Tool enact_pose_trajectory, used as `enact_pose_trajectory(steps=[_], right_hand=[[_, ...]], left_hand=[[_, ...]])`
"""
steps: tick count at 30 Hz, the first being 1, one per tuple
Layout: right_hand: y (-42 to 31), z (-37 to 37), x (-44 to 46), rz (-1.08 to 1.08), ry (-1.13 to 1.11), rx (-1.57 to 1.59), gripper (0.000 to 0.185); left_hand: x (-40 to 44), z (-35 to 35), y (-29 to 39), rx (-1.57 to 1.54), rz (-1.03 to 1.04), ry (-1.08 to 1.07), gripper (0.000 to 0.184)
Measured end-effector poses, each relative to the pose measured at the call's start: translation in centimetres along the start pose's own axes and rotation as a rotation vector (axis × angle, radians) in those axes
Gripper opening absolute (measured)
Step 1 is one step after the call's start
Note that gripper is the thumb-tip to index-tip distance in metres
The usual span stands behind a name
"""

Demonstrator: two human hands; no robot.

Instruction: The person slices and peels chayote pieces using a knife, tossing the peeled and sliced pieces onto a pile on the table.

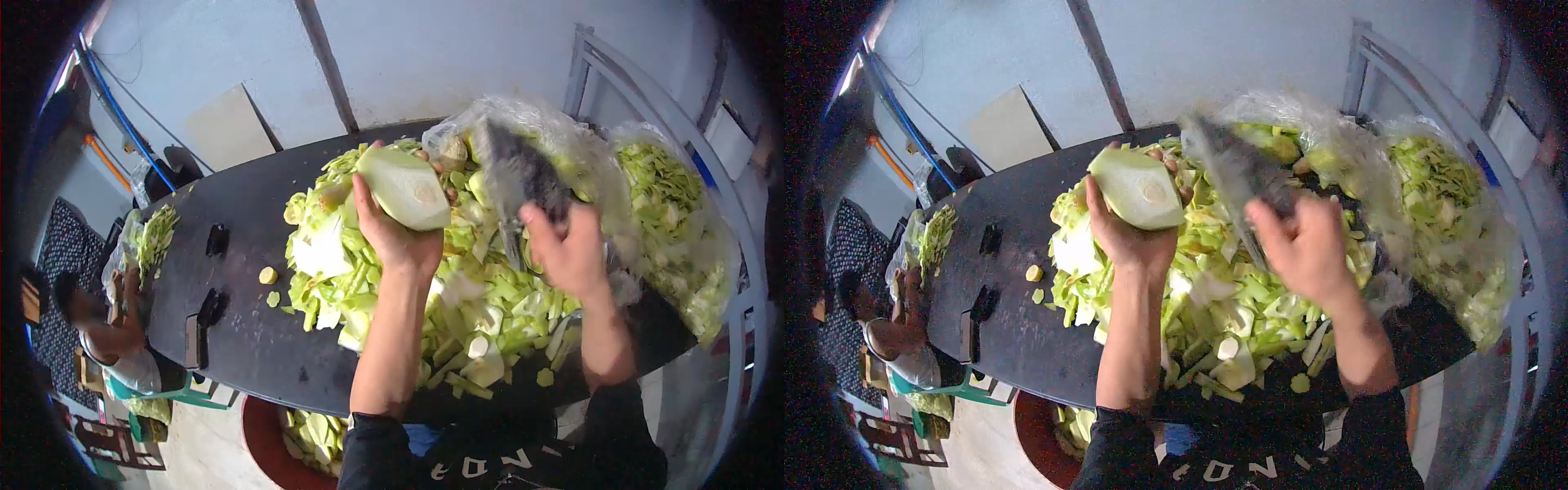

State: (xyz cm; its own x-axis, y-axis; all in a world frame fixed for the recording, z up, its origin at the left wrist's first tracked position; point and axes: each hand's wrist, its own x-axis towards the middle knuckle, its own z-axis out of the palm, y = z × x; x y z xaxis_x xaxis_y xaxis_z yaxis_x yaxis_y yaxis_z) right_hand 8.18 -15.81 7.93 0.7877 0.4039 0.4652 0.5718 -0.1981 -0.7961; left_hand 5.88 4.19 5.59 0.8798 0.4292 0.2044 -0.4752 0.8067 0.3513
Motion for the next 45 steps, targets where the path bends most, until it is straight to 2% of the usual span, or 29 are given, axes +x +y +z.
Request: enact_pose_trajectory(steps=[1,2,3,4,5,8,11,19,24,27,37,45], right_hand=[[-0.5,0.7,-0.7,-0.251,0.044,-0.266,0.024],[0.4,2.1,-1.2,-0.417,0.063,-0.339,0.016],[0.7,3.1,-1.6,-0.511,0.042,-0.407,0.009],[0.9,4.0,-2.0,-0.607,0.026,-0.472,0.013],[0.7,4.5,-2.3,-0.603,0.030,-0.470,0.013],[0.4,5.3,-2.6,-0.732,-0.013,-0.600,0.011],[0.4,5.6,-2.9,-0.717,-0.003,-0.637,0.011],[0.0,5.3,-3.3,-0.752,-0.001,-0.664,0.011],[-0.3,5.1,-3.5,-0.739,-0.008,-0.653,0.011],[-0.2,5.1,-3.6,-0.743,-0.025,-0.655,0.012],[0.8,5.6,-2.7,-0.650,0.036,-0.659,0.015],[1.0,6.1,-2.6,-0.640,0.057,-0.621,0.012]], left_hand=[[0.1,-0.6,-0.1,-0.055,0.013,-0.056,0.052],[0.2,-1.1,-0.3,-0.052,0.014,-0.055,0.052],[0.4,-1.6,-0.4,-0.051,0.071,-0.103,0.051],[0.5,-1.9,-0.4,-0.050,0.126,-0.153,0.049],[0.6,-2.3,-0.3,-0.045,0.121,-0.153,0.049],[0.2,-1.8,-0.1,0.016,0.323,-0.085,0.053],[0.2,-1.8,0.1,0.116,0.428,-0.047,0.054],[0.1,-1.8,0.2,0.109,0.457,-0.112,0.052],[0.0,-1.8,0.4,-0.022,0.440,-0.206,0.056],[-0.3,-1.5,0.8,0.092,0.474,-0.155,0.055],[-1.5,0.4,-2.8,0.154,0.435,-0.058,0.059],[-1.5,0.1,-2.2,0.156,0.358,-0.069,0.060]])
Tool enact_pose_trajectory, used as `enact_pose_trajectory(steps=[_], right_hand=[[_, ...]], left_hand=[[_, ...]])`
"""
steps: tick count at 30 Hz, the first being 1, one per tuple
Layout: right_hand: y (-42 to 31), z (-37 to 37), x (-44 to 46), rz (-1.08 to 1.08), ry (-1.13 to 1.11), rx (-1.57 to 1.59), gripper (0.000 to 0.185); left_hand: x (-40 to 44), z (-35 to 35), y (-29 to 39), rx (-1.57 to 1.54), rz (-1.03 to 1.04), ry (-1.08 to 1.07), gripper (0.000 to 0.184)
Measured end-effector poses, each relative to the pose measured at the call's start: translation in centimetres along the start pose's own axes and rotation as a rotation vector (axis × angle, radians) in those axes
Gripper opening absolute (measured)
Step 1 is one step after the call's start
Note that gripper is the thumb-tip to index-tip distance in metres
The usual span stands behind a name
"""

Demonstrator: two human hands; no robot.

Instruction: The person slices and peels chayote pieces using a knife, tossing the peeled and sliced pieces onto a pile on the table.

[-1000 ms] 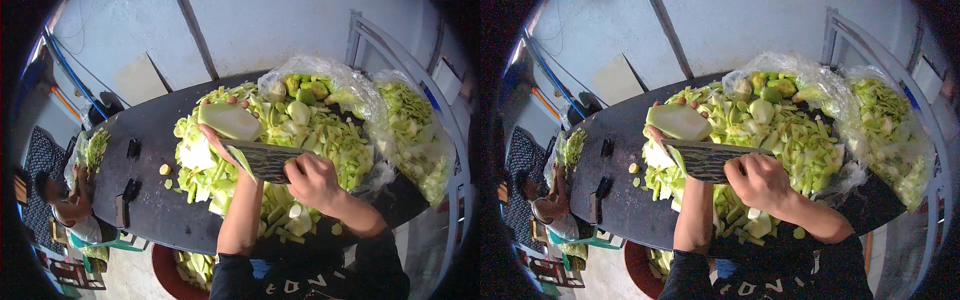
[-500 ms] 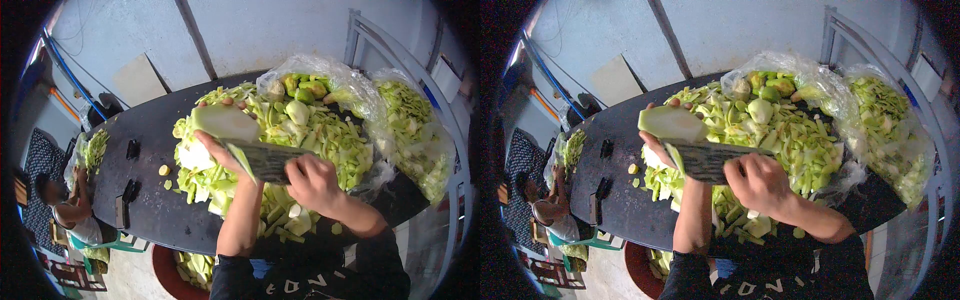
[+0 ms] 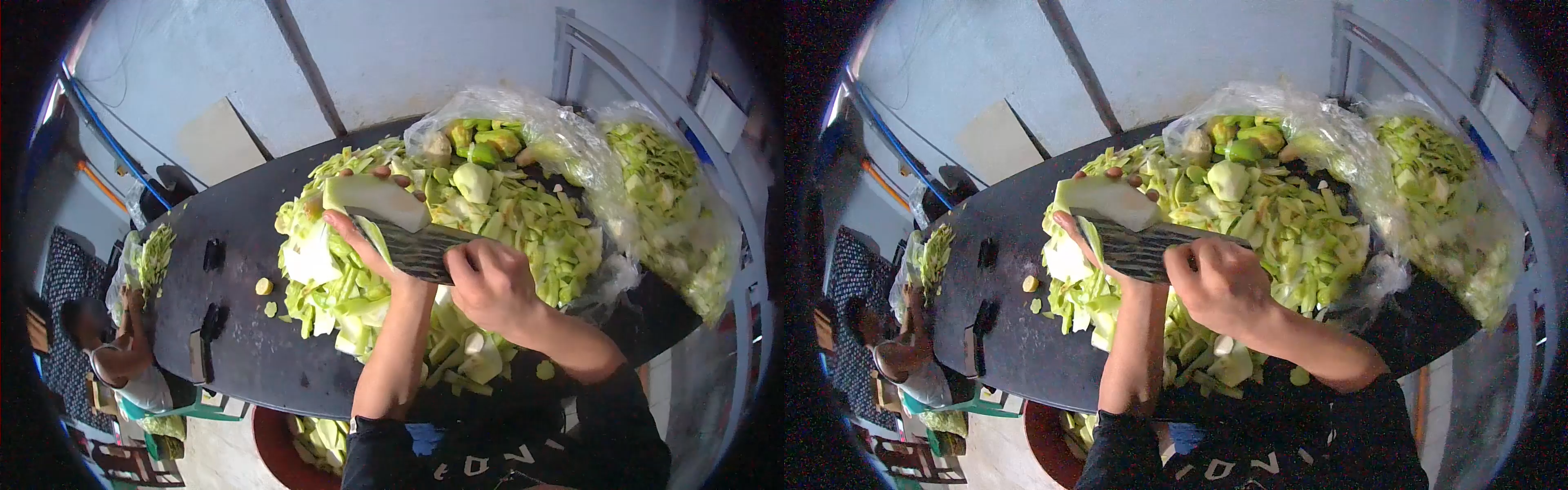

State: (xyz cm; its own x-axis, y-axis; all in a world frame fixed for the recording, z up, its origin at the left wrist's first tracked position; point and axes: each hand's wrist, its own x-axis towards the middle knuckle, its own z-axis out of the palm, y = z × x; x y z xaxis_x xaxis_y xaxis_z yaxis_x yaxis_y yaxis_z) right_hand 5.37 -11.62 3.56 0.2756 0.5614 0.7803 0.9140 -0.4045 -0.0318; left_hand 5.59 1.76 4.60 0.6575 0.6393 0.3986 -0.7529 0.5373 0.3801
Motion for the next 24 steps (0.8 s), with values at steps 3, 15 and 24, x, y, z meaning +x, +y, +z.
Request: enact_pose_trajectory(steps=[3,15,24], right_hand=[[0.0,0.0,0.1,-0.007,-0.012,-0.024,0.012],[-0.1,0.0,0.2,0.059,-0.068,-0.045,0.014],[-0.1,0.2,0.1,0.105,-0.108,-0.094,0.022]], left_hand=[[-0.2,0.4,0.3,0.019,-0.028,0.020,0.061],[0.0,0.7,-0.5,0.115,-0.030,0.122,0.064],[0.5,0.5,0.2,0.049,-0.277,0.104,0.069]])
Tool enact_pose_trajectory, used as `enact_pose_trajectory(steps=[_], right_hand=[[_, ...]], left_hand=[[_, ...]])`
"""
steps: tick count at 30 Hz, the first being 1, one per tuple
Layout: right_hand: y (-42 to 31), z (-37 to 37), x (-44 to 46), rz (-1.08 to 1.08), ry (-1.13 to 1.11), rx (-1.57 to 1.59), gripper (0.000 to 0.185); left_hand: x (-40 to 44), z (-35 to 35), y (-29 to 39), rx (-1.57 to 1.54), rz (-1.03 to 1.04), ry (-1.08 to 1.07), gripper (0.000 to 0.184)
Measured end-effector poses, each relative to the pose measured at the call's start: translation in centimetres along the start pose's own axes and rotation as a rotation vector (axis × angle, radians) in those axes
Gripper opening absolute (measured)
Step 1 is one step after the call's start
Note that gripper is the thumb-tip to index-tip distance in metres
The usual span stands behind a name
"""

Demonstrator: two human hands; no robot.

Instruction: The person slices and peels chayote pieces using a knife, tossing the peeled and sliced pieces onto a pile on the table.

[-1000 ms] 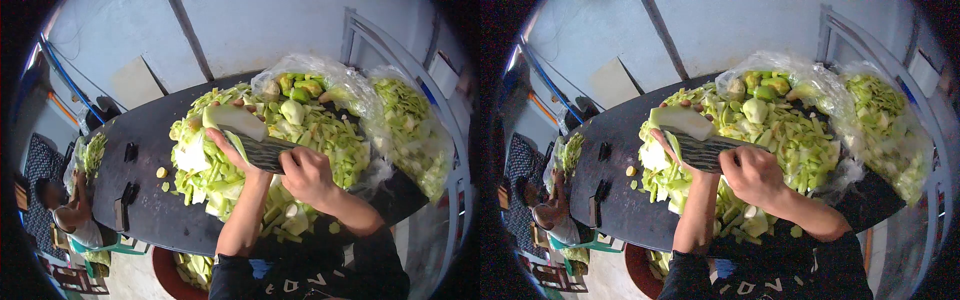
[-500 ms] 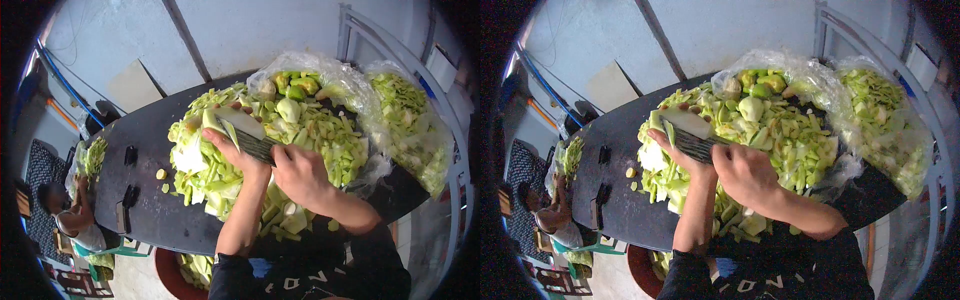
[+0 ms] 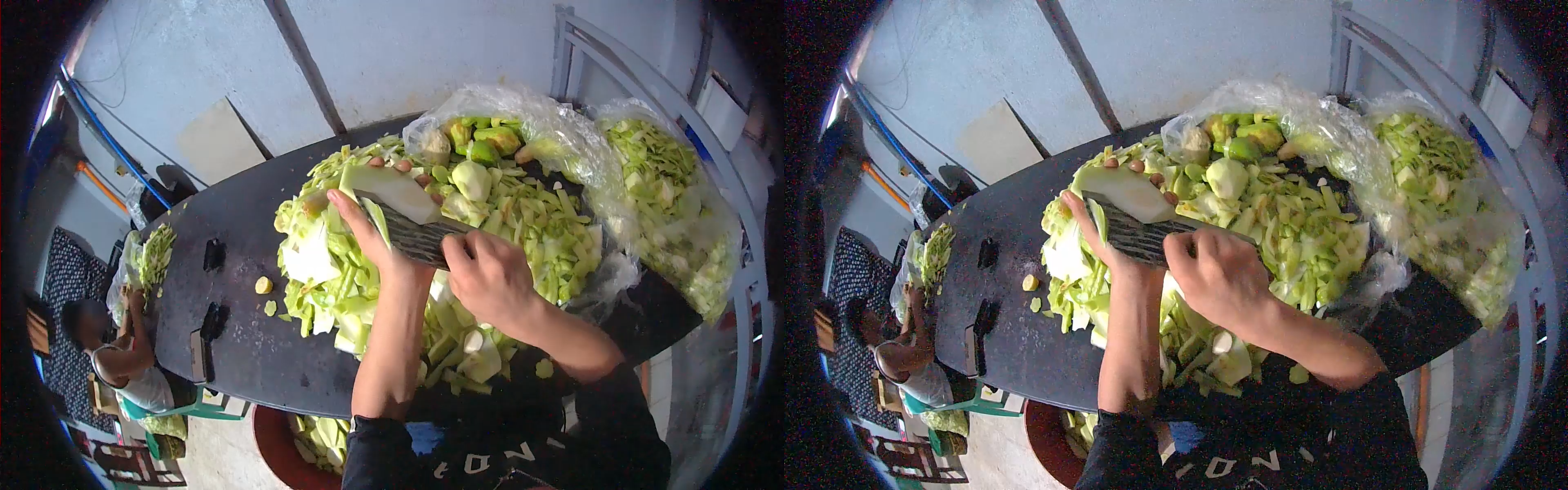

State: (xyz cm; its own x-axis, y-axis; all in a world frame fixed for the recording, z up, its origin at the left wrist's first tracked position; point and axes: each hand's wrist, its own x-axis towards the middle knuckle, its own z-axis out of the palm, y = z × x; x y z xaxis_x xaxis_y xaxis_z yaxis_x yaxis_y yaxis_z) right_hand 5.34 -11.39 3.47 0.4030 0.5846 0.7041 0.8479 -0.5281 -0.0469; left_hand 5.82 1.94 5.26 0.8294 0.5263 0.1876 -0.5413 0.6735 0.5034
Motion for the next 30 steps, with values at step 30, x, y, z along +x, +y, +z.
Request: enact_pose_trajectory(steps=[30], right_hand=[[7.5,-1.9,2.5,0.561,0.069,0.411,0.032]], left_hand=[[2.3,-2.8,2.1,-0.275,-0.199,0.183,0.053]])
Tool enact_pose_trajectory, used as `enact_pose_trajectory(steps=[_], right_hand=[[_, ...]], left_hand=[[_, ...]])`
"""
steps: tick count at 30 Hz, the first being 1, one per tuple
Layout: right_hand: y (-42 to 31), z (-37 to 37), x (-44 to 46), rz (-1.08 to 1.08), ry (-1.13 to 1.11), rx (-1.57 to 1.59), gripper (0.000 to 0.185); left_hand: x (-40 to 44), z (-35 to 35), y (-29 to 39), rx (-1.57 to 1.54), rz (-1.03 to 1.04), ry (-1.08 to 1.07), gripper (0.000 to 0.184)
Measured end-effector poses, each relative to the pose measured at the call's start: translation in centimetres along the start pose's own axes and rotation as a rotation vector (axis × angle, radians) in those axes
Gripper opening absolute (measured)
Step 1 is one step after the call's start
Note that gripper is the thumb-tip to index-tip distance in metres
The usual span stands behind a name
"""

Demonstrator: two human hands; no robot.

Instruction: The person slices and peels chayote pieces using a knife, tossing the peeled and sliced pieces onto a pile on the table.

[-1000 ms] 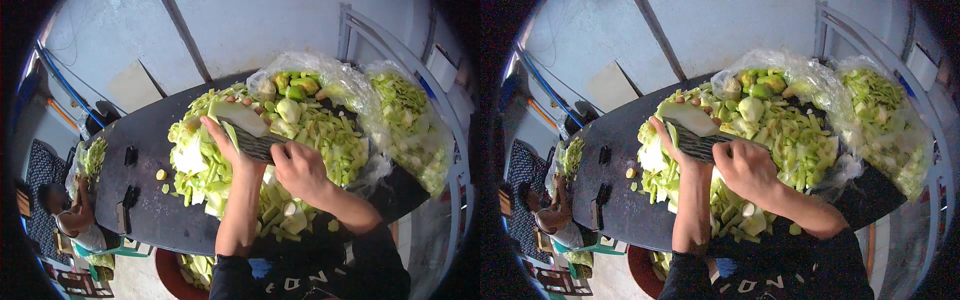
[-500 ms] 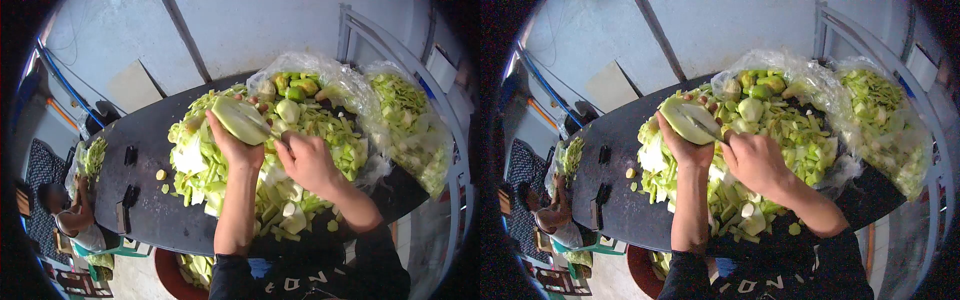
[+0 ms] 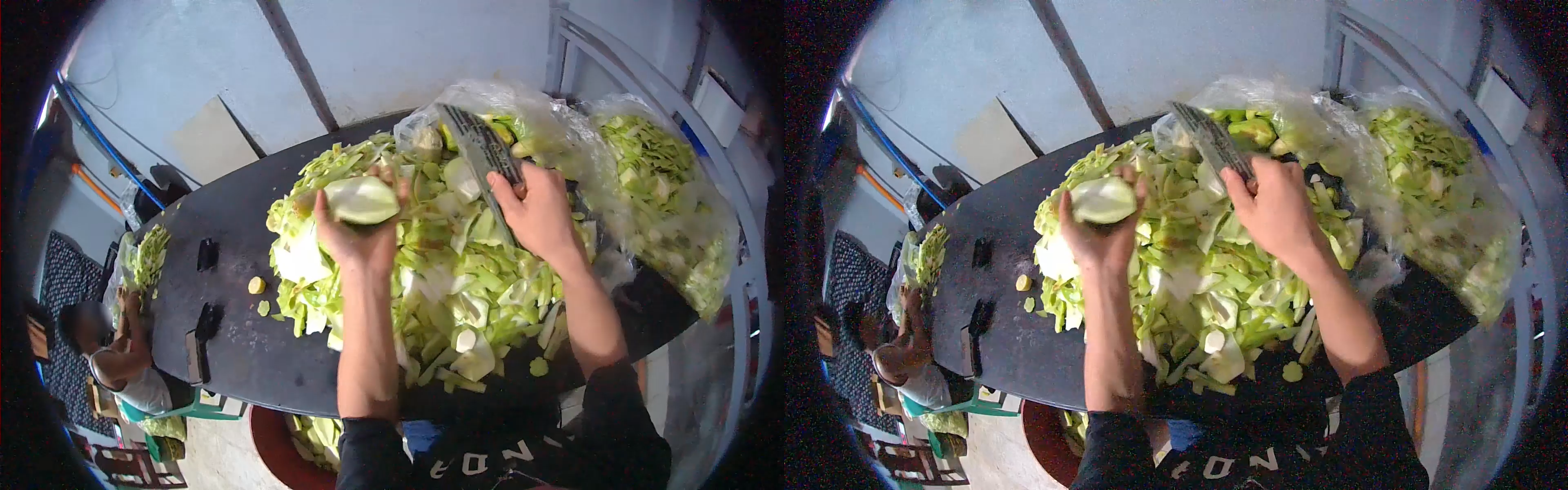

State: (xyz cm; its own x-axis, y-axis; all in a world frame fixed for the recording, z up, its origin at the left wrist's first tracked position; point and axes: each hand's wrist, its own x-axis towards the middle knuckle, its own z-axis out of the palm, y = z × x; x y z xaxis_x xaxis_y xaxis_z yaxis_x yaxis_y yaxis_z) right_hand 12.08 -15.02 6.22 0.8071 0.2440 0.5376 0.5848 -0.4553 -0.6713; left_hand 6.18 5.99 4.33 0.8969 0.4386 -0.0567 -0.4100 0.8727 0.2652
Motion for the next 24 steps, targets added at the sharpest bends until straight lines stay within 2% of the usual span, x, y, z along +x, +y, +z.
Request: enact_pose_trajectory(steps=[2,4,5,6,7,8,9,11,12,14,15,17,19,22,23,24], right_hand=[[1.1,-1.2,0.3,0.008,0.035,-0.080,0.031],[0.9,-3.5,0.7,0.132,0.108,0.108,0.029],[0.8,-4.7,0.8,0.147,0.157,0.125,0.029],[0.6,-5.9,1.0,0.159,0.213,0.146,0.030],[0.3,-6.9,0.8,0.220,0.266,0.224,0.031],[0.5,-8.0,0.8,0.239,0.290,0.235,0.031],[0.7,-9.0,0.8,0.227,0.325,0.242,0.029],[1.1,-10.8,0.7,0.229,0.370,0.247,0.028],[1.2,-11.6,0.7,0.210,0.393,0.217,0.028],[1.4,-12.5,0.6,0.192,0.416,0.193,0.028],[1.4,-12.7,0.6,0.182,0.436,0.203,0.029],[2.2,-12.9,0.6,0.136,0.452,0.271,0.030],[2.1,-12.9,0.5,0.119,0.452,0.283,0.032],[1.4,-13.2,-0.1,0.127,0.458,0.288,0.034],[1.1,-13.4,-0.2,0.144,0.437,0.291,0.033],[1.3,-13.6,-0.1,0.136,0.441,0.282,0.033]], left_hand=[[-0.7,-1.6,2.6,0.174,0.088,-0.059,0.052],[-4.3,-1.5,5.6,0.392,0.273,-0.014,0.051],[-6.7,-1.7,7.4,0.437,0.410,0.175,0.051],[-9.0,-3.2,10.1,0.467,0.437,0.186,0.051],[-11.6,-5.3,12.3,0.455,0.490,0.158,0.051],[-14.4,-8.2,14.9,0.621,0.624,0.049,0.050],[-17.5,-10.7,16.8,0.833,0.841,0.225,0.051],[-23.3,-14.6,18.7,1.025,1.070,0.565,0.049],[-26.4,-18.0,21.2,0.795,1.069,0.507,0.047],[-32.4,-26.5,24.6,1.066,1.212,0.676,0.035],[-35.8,-31.9,25.3,1.172,1.151,0.828,0.031],[-39.7,-37.2,24.3,1.312,0.993,1.094,0.032],[-41.8,-41.3,20.1,1.322,0.696,1.167,0.039],[-43.1,-43.8,13.7,1.323,0.351,0.887,0.049],[-42.2,-42.1,11.9,1.276,0.322,0.800,0.053],[-39.9,-36.0,9.4,1.117,0.345,0.841,0.057]])
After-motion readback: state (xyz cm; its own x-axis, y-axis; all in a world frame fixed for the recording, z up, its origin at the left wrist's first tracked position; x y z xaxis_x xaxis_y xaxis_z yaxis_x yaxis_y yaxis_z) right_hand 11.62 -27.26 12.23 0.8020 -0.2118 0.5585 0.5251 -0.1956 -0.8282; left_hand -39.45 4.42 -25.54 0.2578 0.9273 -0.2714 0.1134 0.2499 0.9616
